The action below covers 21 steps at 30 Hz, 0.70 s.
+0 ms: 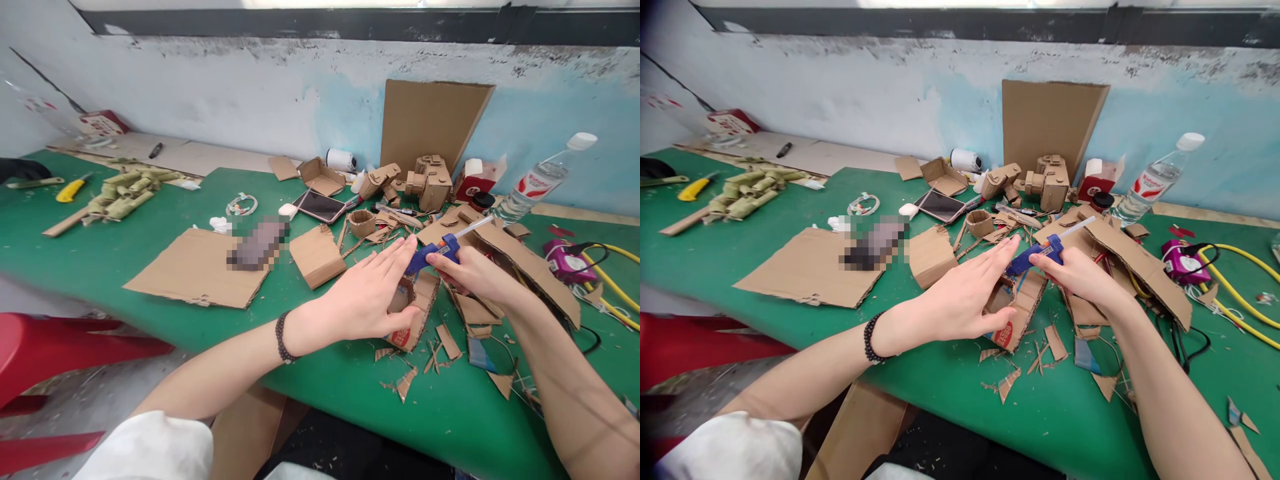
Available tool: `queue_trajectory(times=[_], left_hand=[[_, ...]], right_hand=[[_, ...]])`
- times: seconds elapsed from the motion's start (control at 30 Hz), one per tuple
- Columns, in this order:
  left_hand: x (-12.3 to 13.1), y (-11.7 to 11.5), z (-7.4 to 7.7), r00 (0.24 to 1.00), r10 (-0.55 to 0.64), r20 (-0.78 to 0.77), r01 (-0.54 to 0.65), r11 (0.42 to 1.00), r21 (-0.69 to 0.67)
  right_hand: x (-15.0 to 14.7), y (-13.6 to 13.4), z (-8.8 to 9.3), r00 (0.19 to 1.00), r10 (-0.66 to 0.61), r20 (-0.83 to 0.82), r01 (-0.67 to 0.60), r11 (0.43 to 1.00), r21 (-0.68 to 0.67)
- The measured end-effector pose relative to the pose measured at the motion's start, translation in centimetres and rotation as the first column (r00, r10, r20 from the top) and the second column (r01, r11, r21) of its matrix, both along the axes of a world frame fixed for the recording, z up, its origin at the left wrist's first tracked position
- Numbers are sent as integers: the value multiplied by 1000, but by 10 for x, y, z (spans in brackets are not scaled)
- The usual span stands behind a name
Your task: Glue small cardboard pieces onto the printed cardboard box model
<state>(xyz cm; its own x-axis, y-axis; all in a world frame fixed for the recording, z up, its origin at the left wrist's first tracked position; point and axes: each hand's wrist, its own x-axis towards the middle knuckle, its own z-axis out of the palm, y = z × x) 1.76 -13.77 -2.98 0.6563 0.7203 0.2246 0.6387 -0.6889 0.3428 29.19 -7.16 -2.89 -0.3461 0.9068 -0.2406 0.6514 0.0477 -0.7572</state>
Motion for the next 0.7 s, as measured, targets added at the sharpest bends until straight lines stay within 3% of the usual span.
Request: queue_trajectory(times=[0.7], left_hand=[[0, -1, 3, 1000, 14, -14, -15, 999, -35]], right_hand=[[19, -14, -4, 996, -74, 51, 76, 997, -29]])
